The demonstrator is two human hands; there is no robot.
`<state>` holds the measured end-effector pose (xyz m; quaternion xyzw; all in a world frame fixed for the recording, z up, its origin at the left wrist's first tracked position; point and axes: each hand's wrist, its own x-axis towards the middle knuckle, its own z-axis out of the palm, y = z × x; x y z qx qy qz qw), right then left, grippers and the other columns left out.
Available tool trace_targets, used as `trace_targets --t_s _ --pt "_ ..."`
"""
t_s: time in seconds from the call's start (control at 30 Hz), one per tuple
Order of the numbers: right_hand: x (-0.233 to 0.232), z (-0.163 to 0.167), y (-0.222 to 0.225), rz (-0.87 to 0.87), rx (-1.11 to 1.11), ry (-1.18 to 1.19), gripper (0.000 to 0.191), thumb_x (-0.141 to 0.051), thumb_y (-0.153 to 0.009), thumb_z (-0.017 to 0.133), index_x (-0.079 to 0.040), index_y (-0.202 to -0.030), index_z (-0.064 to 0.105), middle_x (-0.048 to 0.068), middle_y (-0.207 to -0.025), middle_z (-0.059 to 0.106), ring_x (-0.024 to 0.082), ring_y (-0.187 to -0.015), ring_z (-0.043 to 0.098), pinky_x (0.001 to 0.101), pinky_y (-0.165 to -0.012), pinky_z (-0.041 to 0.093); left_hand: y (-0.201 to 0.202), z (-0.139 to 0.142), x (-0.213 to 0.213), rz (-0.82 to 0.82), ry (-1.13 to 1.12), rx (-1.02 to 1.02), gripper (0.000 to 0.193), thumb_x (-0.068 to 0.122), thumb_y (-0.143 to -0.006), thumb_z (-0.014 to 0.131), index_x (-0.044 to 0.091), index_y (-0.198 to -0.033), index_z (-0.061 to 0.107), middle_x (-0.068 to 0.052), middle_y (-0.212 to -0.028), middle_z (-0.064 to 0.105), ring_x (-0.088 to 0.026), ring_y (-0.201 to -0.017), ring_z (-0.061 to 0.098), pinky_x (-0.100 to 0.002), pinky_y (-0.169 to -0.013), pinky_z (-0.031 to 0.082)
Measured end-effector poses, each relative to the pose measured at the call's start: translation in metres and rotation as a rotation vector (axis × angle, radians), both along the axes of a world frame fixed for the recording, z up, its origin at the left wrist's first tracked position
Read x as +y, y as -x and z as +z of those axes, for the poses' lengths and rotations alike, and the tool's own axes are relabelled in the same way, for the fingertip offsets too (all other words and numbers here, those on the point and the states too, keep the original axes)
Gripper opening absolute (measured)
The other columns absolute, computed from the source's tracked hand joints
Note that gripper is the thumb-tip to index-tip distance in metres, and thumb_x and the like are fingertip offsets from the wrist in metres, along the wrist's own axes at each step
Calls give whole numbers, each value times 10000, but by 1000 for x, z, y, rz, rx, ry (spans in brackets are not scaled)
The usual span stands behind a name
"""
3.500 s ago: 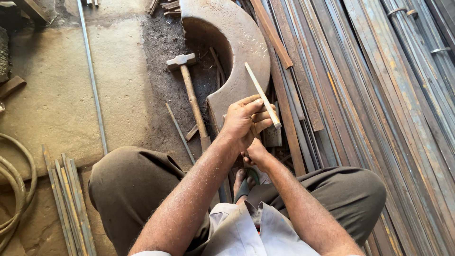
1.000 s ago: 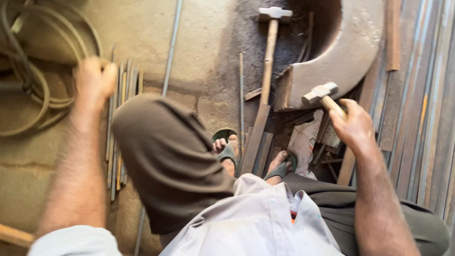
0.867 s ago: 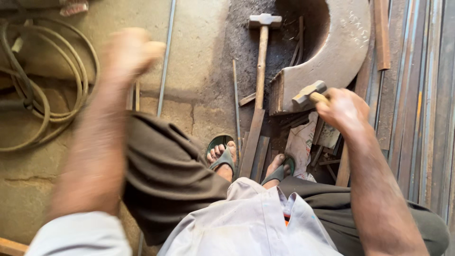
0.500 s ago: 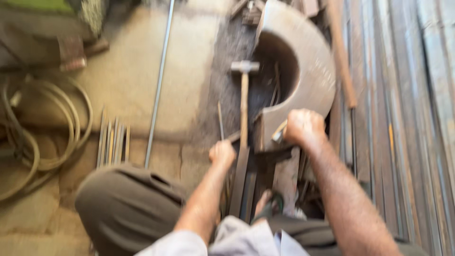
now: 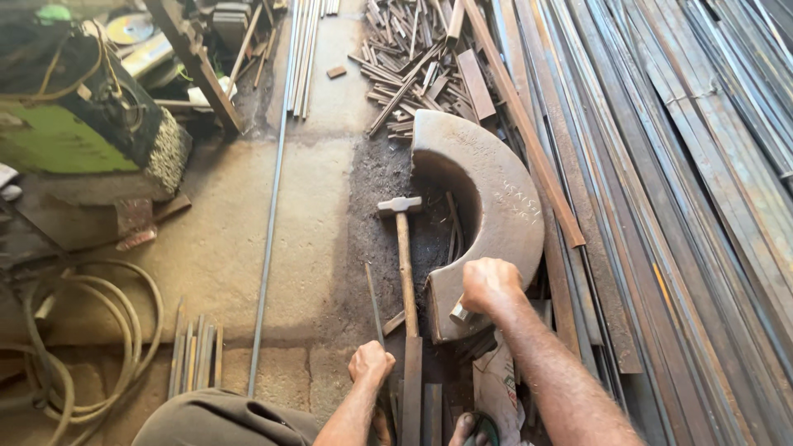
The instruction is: The person sits on the floor and hammers thin metal rods against a large curved anvil-like form to bend them, holding each rod in place with one hand while striking with a hammer in the other. They reposition and turn the rods repeatedly and set finished rods aside among stacks of metal stock.
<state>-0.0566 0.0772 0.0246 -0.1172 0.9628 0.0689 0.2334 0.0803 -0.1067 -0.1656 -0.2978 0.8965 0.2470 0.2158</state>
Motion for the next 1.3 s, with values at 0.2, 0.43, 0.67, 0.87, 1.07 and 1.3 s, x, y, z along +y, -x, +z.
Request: trace_targets --t_s 0.2,0.43,0.67,0.87,1.07,1.3 --pt "2 7 -1 12 -20 14 304 -197 -771 781 -89 -1055 780 128 -1083 761 288 -1050 739 469 -846 614 15 22 -15 109 -6 223 265 306 -822 626 87 -902 752 -208 -968 741 -388 -916 725 -517 -823 587" --pt "17 -2 -9 0 31 90 306 -243 -763 785 -93 -1030 791 142 -1076 755 306 -1054 730 459 -866 605 62 88 -38 254 -269 810 224 259 -967 580 57 -893 643 -98 -798 695 -223 -662 658 -378 -515 556" --pt "57 -40 -31 -82 121 314 252 -279 -873 645 -131 -1012 794 191 -1011 755 380 -990 728 475 -862 586 75 118 -77 84 -497 984 189 231 -992 627 65 -901 636 -9 -726 638 -100 -590 588 -297 -471 500" --pt "94 -108 -82 -452 -70 782 245 -308 -920 631 -138 -1095 626 154 -925 742 310 -730 713 463 -609 566 40 112 -67 -69 -196 660 456 472 -969 665 58 -781 697 -114 -635 623 -245 -577 601 -421 -540 477" --pt "115 -178 -125 -919 -583 1478 309 -389 -942 662 -106 -991 550 57 -746 656 121 -470 531 290 -369 392 8 78 -73 -224 -21 445 477 608 -877 686 138 -837 758 -155 -791 719 -352 -741 704 -480 -657 530" --pt "105 -117 -138 -925 -60 1590 253 -326 -1057 576 -75 -1062 546 32 -721 610 78 -455 495 240 -351 360 -16 59 -94 -318 -72 304 527 624 -855 715 99 -876 763 -181 -811 731 -360 -803 707 -483 -725 541"
